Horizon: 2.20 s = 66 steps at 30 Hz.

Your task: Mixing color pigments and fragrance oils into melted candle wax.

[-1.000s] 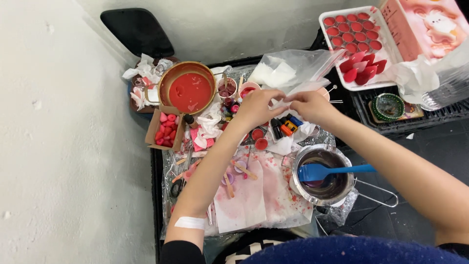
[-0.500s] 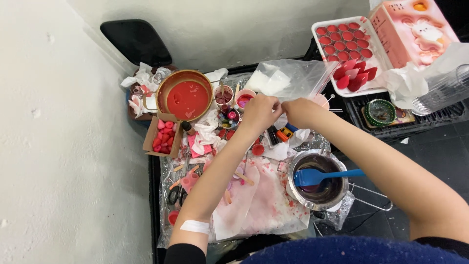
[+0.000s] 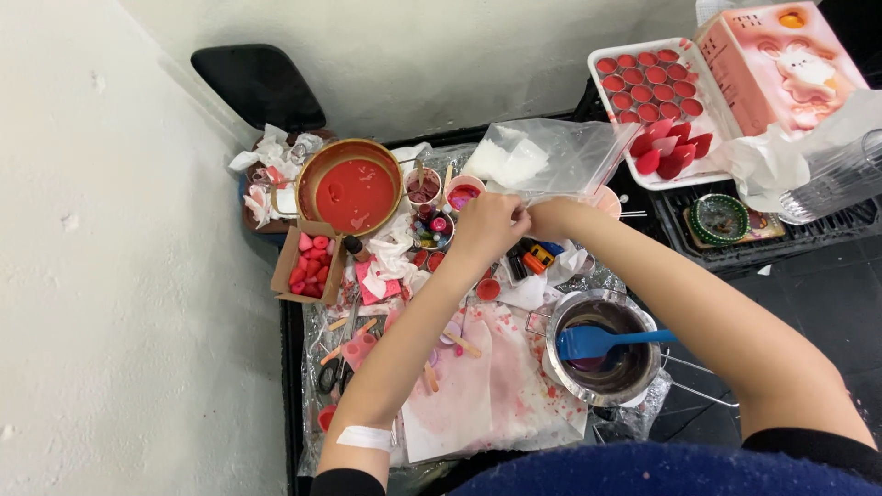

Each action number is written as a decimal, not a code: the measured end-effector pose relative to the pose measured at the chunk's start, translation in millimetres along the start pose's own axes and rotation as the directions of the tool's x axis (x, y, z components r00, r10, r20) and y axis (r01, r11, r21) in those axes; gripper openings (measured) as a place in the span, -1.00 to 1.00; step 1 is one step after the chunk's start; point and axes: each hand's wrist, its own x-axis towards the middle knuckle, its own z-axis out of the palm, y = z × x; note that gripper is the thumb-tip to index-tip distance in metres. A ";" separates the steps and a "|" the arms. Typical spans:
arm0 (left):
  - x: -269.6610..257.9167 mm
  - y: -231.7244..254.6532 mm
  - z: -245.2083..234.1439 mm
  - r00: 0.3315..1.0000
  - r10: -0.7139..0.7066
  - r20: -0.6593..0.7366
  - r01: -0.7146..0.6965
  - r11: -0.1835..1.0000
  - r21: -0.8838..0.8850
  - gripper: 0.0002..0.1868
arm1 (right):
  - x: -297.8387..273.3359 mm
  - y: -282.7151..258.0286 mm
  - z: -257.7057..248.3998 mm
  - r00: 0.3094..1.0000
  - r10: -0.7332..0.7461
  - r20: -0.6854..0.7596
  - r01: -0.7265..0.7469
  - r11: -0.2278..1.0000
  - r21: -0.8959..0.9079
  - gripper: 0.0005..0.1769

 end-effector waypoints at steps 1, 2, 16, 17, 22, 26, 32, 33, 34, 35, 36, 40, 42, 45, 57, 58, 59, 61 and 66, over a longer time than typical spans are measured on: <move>1.2 1.4 -0.4 1.000 0.003 -0.001 -0.003 1.000 0.001 -0.85 | 22.6 14.5 21.2 1.000 0.001 -0.003 -0.001 1.000 0.000 -0.56; 2.4 3.1 -0.7 1.000 -0.013 0.011 0.014 1.000 -0.010 -0.85 | 44.9 29.2 42.4 0.997 -0.025 -0.072 0.030 0.998 0.059 -0.58; -4.0 -7.4 -2.8 1.000 -0.012 0.027 0.011 1.000 0.015 -0.86 | 69.6 27.4 82.1 0.945 -0.058 -0.323 0.147 0.954 0.260 -0.57; -4.2 -7.6 -3.9 1.000 -0.013 0.023 0.013 1.000 0.001 -0.87 | 65.5 25.3 75.6 0.947 -0.067 -0.314 0.145 0.962 0.232 -0.57; -4.1 -11.8 -3.8 1.000 -0.025 0.010 0.025 1.000 -0.010 -0.87 | 25.0 23.1 41.7 0.960 -0.101 -0.262 0.129 0.988 0.091 -0.54; -4.9 -16.0 -2.0 0.998 -0.054 0.024 0.053 0.998 0.012 -0.88 | 24.2 -4.0 11.5 0.973 -0.066 -0.219 0.080 0.995 0.057 -0.56; -8.6 -18.3 7.0 0.999 -0.036 -0.011 0.036 0.999 0.006 -0.90 | 47.1 11.6 23.6 0.982 -0.097 -0.160 0.087 0.994 -0.066 -0.65; -9.1 -20.2 8.1 0.999 -0.041 -0.008 0.041 0.999 0.019 -0.90 | 35.1 -1.3 11.9 0.974 -0.088 -0.210 0.083 0.996 -0.030 -0.65; -9.6 -21.4 8.1 0.999 -0.041 -0.009 0.042 0.999 0.021 -0.90 | 31.2 -6.0 7.5 0.973 -0.089 -0.211 0.085 0.996 -0.031 -0.65; -9.9 -22.5 8.3 0.999 -0.048 -0.005 0.048 0.999 0.009 -0.90 | 27.3 -10.5 3.0 0.983 -0.027 -0.180 0.029 1.000 0.008 -0.65; -10.2 -23.8 8.6 0.999 -0.054 -0.002 0.054 0.999 -0.002 -0.89 | 23.5 -14.9 -1.5 0.989 0.035 -0.146 -0.028 0.999 0.045 -0.65; -15.8 -25.7 8.1 0.998 -0.042 -0.043 0.042 0.999 0.003 -0.87 | 60.4 21.1 41.6 0.985 -0.039 -0.168 0.026 0.997 -0.079 -0.75; -16.0 -28.3 10.3 0.997 -0.039 -0.070 0.044 0.997 0.066 -0.89 | 55.5 21.2 42.9 0.993 -0.022 -0.119 0.004 0.989 -0.147 -0.78; -16.1 -30.1 14.4 0.996 -0.047 -0.072 0.051 0.997 0.057 -0.88 | 16.7 10.0 28.9 0.982 0.060 -0.181 -0.094 0.979 -0.182 -0.80; -44.9 19.6 -35.5 0.987 0.123 -0.103 -0.135 0.984 -0.113 -0.63 | -220.8 -118.1 -85.3 0.821 0.050 -0.569 -0.053 0.999 0.011 -0.63; -52.3 25.8 -44.0 0.987 0.122 -0.105 -0.134 0.985 -0.112 -0.63 | -225.1 -115.0 -78.1 0.821 0.047 -0.569 -0.051 0.999 0.009 -0.63; -60.6 32.0 -52.3 0.974 0.198 -0.107 -0.211 0.970 -0.124 -0.56 | -229.4 -112.2 -70.2 0.816 0.077 -0.573 -0.011 0.993 0.118 -0.63; -79.9 44.5 -67.0 0.956 0.272 -0.110 -0.286 0.949 -0.132 -0.48 | -234.2 -109.7 -52.0 0.812 0.104 -0.574 0.033 0.974 0.224 -0.62; -141.1 60.0 -85.5 0.941 0.331 -0.070 -0.338 0.924 -0.178 -0.30 | -257.1 -157.6 -31.5 0.830 0.078 -0.553 0.300 0.773 0.560 -0.63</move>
